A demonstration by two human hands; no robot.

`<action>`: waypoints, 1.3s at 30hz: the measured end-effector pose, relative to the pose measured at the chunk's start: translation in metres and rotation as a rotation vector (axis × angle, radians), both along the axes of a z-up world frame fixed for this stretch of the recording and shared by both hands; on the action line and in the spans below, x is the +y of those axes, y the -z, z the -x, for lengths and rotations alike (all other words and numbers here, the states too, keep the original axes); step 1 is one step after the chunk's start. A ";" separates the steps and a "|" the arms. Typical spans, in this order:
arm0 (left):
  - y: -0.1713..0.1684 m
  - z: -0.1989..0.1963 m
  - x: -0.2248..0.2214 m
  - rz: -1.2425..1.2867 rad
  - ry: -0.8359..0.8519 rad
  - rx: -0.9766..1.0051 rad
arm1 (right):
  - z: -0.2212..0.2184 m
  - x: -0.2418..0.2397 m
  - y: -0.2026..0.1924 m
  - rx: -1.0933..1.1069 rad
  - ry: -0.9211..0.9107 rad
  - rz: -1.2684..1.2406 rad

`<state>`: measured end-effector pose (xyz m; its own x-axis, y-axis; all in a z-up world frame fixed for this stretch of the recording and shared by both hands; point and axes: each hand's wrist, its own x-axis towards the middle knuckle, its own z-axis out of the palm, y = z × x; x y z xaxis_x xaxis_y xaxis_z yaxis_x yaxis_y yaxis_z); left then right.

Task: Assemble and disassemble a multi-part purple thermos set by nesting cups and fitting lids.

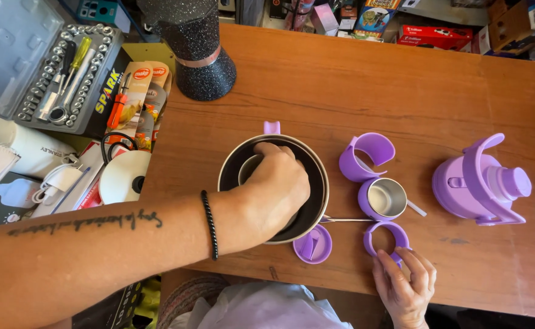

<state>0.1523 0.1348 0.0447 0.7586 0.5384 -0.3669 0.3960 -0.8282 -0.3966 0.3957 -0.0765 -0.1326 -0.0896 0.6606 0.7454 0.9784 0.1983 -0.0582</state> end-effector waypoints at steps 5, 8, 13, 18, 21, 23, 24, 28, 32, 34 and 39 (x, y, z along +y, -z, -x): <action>0.004 -0.006 -0.009 -0.180 0.054 0.160 | 0.004 0.002 -0.006 0.033 -0.008 -0.013; 0.004 -0.006 -0.007 -0.144 0.083 0.204 | 0.003 0.001 -0.007 0.026 -0.010 -0.020; 0.004 0.005 -0.008 -0.264 0.243 0.240 | 0.006 0.007 -0.013 0.061 -0.049 -0.060; 0.006 0.006 -0.002 -0.225 0.272 0.350 | 0.017 0.020 -0.018 0.080 -0.113 -0.126; 0.012 0.006 0.004 -0.243 0.311 0.270 | 0.023 0.025 -0.023 0.087 -0.146 -0.165; 0.005 0.004 0.001 -0.256 0.300 0.277 | 0.027 0.025 -0.026 0.100 -0.155 -0.188; -0.010 0.005 -0.001 -0.261 0.299 0.278 | 0.028 0.026 -0.027 0.099 -0.156 -0.192; -0.059 0.006 -0.008 -0.294 0.284 0.242 | 0.034 0.027 -0.034 0.150 -0.180 -0.198; -0.098 0.010 -0.006 -0.348 0.222 0.154 | 0.044 0.034 -0.055 0.275 -0.266 -0.182; -0.125 0.019 -0.015 -0.456 0.240 0.127 | 0.049 0.042 -0.067 0.309 -0.259 -0.182; -0.198 0.029 -0.044 -0.726 0.304 0.026 | 0.073 0.069 -0.122 0.420 -0.319 -0.200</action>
